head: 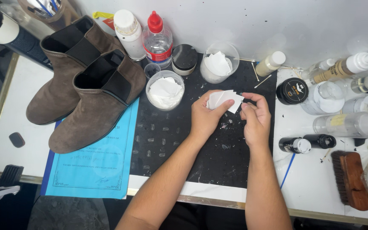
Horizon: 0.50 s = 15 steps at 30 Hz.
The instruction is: The person repeatedly folds small white tissue paper squares by hand on a workbench. The person folds each piece multiple times, then places it into a clear plastic container. A pair of brown suede boots and various bottles are visible on the bench.
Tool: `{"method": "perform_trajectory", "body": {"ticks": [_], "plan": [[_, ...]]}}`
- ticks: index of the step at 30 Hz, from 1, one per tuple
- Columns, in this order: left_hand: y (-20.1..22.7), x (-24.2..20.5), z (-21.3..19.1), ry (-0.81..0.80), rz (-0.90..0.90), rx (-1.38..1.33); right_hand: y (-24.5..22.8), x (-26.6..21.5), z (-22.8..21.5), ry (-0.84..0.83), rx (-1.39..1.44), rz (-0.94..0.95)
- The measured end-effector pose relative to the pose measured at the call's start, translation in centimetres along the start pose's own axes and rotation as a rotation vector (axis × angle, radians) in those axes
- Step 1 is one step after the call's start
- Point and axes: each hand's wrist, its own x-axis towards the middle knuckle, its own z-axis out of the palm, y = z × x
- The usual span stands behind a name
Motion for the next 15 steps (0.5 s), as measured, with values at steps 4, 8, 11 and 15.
{"method": "perform_trajectory", "body": {"ticks": [4,8,11,15], "plan": [[-0.5,0.1,0.0,-0.041,0.005,-0.012,0.9,0.3,-0.5,-0.008,0.065,0.027],[-0.8,0.1,0.1,-0.072,-0.050,0.008,1.2,0.4,-0.6,-0.010,0.029,0.017],[-0.5,0.1,0.1,-0.079,-0.041,0.034,1.0,0.3,-0.6,-0.011,-0.030,-0.008],[0.3,-0.1,0.0,-0.102,0.087,0.137,0.8,0.2,0.0,0.003,-0.103,-0.047]]}}
